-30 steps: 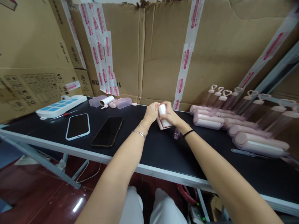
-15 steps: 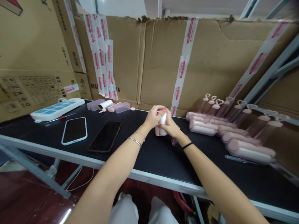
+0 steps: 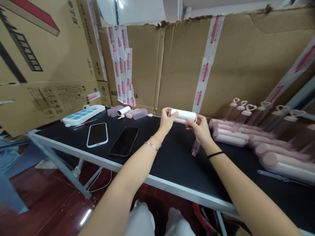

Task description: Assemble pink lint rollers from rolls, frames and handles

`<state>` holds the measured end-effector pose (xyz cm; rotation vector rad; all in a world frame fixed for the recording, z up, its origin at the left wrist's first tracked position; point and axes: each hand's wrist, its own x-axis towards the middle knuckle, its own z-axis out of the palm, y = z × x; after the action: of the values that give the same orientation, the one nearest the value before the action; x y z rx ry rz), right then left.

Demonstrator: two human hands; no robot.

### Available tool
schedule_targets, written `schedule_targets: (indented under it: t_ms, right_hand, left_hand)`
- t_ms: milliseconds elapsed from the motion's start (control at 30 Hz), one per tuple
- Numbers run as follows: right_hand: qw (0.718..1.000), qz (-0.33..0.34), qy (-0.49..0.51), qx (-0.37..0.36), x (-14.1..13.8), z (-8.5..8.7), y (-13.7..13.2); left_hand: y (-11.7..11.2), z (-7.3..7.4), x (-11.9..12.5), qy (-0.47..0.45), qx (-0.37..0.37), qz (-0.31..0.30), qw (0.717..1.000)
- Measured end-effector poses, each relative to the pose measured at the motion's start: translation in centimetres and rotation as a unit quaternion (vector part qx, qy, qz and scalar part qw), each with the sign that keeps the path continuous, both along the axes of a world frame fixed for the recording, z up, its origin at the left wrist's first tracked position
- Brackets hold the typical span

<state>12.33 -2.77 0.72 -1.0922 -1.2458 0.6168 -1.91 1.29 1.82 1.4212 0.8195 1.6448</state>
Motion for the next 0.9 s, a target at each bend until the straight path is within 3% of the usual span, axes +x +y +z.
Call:
schedule_targets:
  t_ms: [67,133,200,267,367,400,467,533,600,667,767,900]
  right_hand:
    - [0.999,-0.040,0.003,0.028,1.3,0.7,0.1]
    - [0.996,-0.069,-0.054,0.025,3.1,1.5,0.0]
    - [0.981,-0.112,-0.157,-0.030,4.6,2.1,-0.5]
    - [0.940,-0.132,-0.275,-0.156,5.3,2.5,-1.4]
    - [0.855,-0.035,-0.368,-0.365,4.4,2.5,-2.7]
    - [0.836,-0.005,-0.383,-0.393,3.8,2.3,-2.9]
    - [0.825,0.009,-0.418,-0.380,2.6,1.9,-3.1]
    - [0.843,-0.013,-0.427,-0.328,2.1,1.4,-2.7]
    - [0.884,-0.039,-0.393,-0.251,2.3,1.2,-2.1]
    - [0.931,-0.058,-0.329,-0.150,2.8,1.2,-1.5]
    - [0.983,-0.026,-0.179,-0.025,3.0,1.7,-1.0]
    - [0.998,-0.010,-0.019,0.060,2.2,2.9,-1.5]
  left_hand:
    - [-0.3,-0.1,0.5,0.029,-0.036,-0.092,0.995]
    - [-0.4,-0.1,0.6,0.046,-0.053,-0.130,0.989]
    - [-0.1,0.1,0.4,0.038,-0.048,-0.101,0.993]
    - [0.5,0.3,-0.2,0.015,-0.042,-0.057,0.997]
    - [1.7,0.0,-1.3,0.005,-0.037,-0.018,0.999]
    - [2.1,-0.3,-1.6,0.009,-0.041,-0.011,0.999]
    - [2.9,-0.9,-2.0,0.009,-0.062,-0.003,0.998]
    - [3.4,-1.4,-2.2,-0.021,-0.092,-0.003,0.996]
    - [3.7,-1.5,-2.3,-0.075,-0.129,-0.013,0.989]
    - [3.6,-1.2,-2.3,-0.135,-0.179,-0.047,0.973]
    - [2.8,-0.2,-2.5,-0.191,-0.248,-0.117,0.942]
    - [1.9,0.6,-2.8,-0.172,-0.279,-0.173,0.929]
